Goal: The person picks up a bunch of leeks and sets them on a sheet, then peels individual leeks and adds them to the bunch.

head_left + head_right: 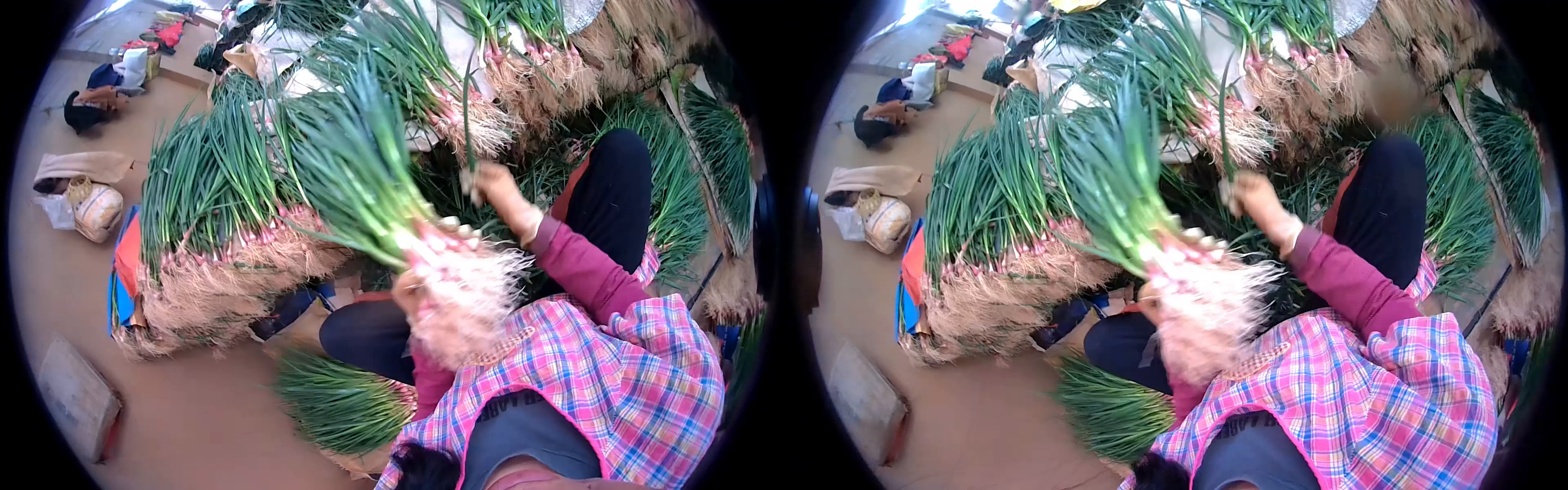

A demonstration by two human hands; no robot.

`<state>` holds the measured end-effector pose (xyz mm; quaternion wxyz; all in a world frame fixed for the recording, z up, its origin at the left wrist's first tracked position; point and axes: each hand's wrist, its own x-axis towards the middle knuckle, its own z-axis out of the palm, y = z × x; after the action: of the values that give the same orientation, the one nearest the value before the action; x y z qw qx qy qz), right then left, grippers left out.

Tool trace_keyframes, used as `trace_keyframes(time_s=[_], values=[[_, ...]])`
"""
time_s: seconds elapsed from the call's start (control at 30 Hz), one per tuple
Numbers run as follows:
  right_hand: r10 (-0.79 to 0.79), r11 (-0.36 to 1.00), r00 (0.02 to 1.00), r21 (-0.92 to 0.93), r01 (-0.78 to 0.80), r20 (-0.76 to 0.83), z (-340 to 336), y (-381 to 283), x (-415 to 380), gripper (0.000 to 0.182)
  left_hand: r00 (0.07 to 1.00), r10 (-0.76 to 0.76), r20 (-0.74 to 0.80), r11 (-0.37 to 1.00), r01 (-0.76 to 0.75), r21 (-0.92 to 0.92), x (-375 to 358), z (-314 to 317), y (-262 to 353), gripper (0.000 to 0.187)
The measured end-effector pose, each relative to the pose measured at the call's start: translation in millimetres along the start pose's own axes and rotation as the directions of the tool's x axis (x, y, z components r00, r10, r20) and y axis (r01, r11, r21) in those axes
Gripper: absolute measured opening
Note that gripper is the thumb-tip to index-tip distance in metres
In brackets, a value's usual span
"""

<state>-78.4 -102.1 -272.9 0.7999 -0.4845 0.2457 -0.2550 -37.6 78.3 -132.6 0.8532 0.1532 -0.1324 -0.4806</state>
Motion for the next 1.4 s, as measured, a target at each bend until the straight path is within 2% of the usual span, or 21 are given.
trace_keyframes(time_s=[0.03,0.1,0.13,0.2,0.33,0.47,0.5,0.57,0.67,0.87,0.9,0.93,1.0,1.1,1.13,1.17,1.2,1.23,1.3,1.33,1.4], values=[[0.033,0.914,0.999,-0.405,-0.03,0.0,-22,67,-1,0.021,0.999,-0.002,0.046,0.999,0.004,-0.042,7,4,16,0.062],[0.283,0.415,0.95,-0.91,0.002,0.131,-47,151,-15,0.029,0.998,-0.033,-0.052,0.998,0.036,0.058,25,59,66,0.048],[0.511,0.15,0.836,-0.978,0.142,0.2,-48,162,-27,0.035,1.0,0.023,0.002,0.985,-0.023,0.174,33,73,86,0.047],[0.45,0.084,0.87,-0.98,0.182,0.2,-21,117,-39,0.03,0.99,0.119,0.075,0.916,-0.139,0.377,48,107,120,0.047],[0.129,0.425,0.972,-0.897,0.125,0.197,5,48,-13,0.028,0.947,0.229,0.226,0.709,-0.321,0.627,75,152,175,0.046],[0.093,0.429,0.969,-0.888,0.168,0.229,4,-18,14,0.032,0.924,0.275,0.266,0.582,-0.38,0.719,74,177,178,0.044],[-0.128,0.592,0.962,-0.76,0.269,0.241,7,-33,20,0.034,0.922,0.279,0.268,0.565,-0.384,0.73,74,180,177,0.044],[-0.34,0.556,0.912,-0.734,0.39,0.227,24,-85,39,0.038,0.916,0.296,0.27,0.543,-0.394,0.741,68,180,181,0.043],[-0.753,0.47,0.647,-0.59,0.657,0.121,53,-153,66,0.051,0.915,0.308,0.262,0.529,-0.393,0.752,75,177,179,0.043],[-0.671,0.356,0.615,-0.548,0.757,0.414,110,-237,89,0.088,0.916,0.317,0.246,0.516,-0.384,0.766,67,176,166,0.041],[-0.826,0.253,0.453,-0.498,0.83,0.335,129,-214,118,0.085,0.917,0.318,0.242,0.518,-0.382,0.765,64,175,164,0.041],[-0.639,0.425,0.653,-0.521,0.741,0.407,131,-223,113,0.068,0.913,0.325,0.245,0.515,-0.389,0.764,60,175,163,0.04],[-0.649,0.192,0.614,-0.685,0.703,0.449,137,-192,164,0.046,0.914,0.327,0.24,0.516,-0.386,0.765,53,173,159,0.04],[-0.814,0.107,0.5,-0.77,0.628,0.295,74,-144,217,0.022,0.915,0.34,0.218,0.519,-0.376,0.768,39,168,153,0.039],[-0.509,0.459,0.842,-0.77,0.444,0.182,45,-152,217,0.019,0.913,0.348,0.213,0.524,-0.378,0.763,34,166,150,0.039],[-0.489,0.66,0.872,-0.642,0.389,0.026,13,-132,252,0.016,0.91,0.354,0.216,0.53,-0.385,0.755,30,165,147,0.038],[-0.386,0.695,0.921,-0.639,0.329,0.054,0,-159,195,0.013,0.906,0.364,0.214,0.541,-0.393,0.743,21,160,150,0.038],[-0.142,0.902,0.989,-0.417,0.113,-0.04,-4,-160,179,0.012,0.903,0.371,0.215,0.548,-0.4,0.735,16,157,145,0.038],[0.047,0.967,0.988,-0.255,-0.008,0.146,-7,-176,91,0.015,0.899,0.383,0.214,0.561,-0.41,0.719,9,154,139,0.037],[0.071,0.859,0.95,-0.503,0.097,0.304,8,-193,42,0.027,0.897,0.39,0.207,0.564,-0.41,0.716,6,154,135,0.037],[0.01,0.959,0.68,-0.2,0.202,0.734,24,-232,-51,0.048,0.9,0.392,0.193,0.581,-0.404,0.706,-5,145,124,0.037]])
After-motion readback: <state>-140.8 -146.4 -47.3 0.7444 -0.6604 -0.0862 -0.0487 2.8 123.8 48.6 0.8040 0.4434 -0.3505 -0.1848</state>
